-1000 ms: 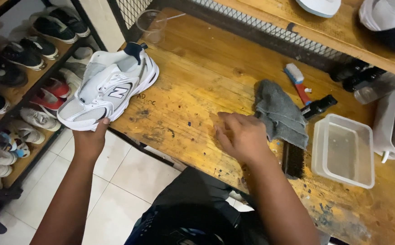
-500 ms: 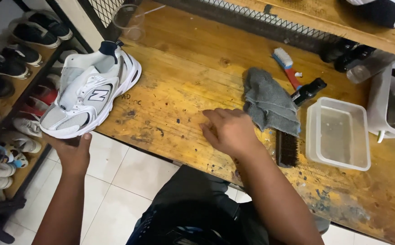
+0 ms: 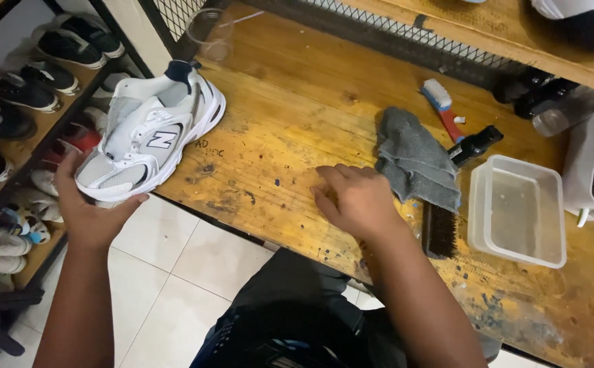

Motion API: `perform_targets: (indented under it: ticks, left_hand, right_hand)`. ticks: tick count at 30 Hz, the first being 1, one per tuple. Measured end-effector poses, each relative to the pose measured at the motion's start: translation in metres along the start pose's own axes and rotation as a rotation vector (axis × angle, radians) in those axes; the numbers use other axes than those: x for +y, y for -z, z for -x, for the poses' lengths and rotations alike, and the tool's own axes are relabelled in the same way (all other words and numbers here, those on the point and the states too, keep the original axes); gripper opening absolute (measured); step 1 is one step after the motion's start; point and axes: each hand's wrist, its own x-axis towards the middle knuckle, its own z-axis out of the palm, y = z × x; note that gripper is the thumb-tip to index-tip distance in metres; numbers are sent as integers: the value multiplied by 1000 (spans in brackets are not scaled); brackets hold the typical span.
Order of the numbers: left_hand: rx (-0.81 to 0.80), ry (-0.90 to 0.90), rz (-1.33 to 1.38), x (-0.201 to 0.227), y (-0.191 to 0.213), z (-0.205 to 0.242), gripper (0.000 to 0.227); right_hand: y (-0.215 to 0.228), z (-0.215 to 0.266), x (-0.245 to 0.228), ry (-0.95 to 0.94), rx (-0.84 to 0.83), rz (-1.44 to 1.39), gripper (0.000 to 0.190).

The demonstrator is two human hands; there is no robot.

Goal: The person removes a white insole from a sneaker and places it on a wooden workbench. They peel a sticker off the insole, then use a brush and a liquid from a bottle to scrub the insole surface.

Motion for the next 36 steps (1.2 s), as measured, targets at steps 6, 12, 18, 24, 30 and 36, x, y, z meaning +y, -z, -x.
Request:
perform_targets:
  ticks: [6,12,18,24,30,36]
  left_hand:
    - [82,-92,-200,-15,4,10,97]
    - [137,-100,-194,-4,-6,5,91]
    - [166,-58,-276,-6,-20,-6,93]
    - [182,-82,-132,-16,-24,4,101]
    - [130,-10,1,-9,-17,9,108]
    - [229,-90,-170,-8,-12,23,85]
  right_hand:
    - [-3,0,1,40,22,21,38]
    - [1,-1,-1,76,82,15,32]
    - [4,-2,-4,59,53,31,34]
    - [6,-4,-10,23,12,37,31]
    - [4,-2,-9,5,8,57,37]
    - [1,-2,-8,11,-13,67,37]
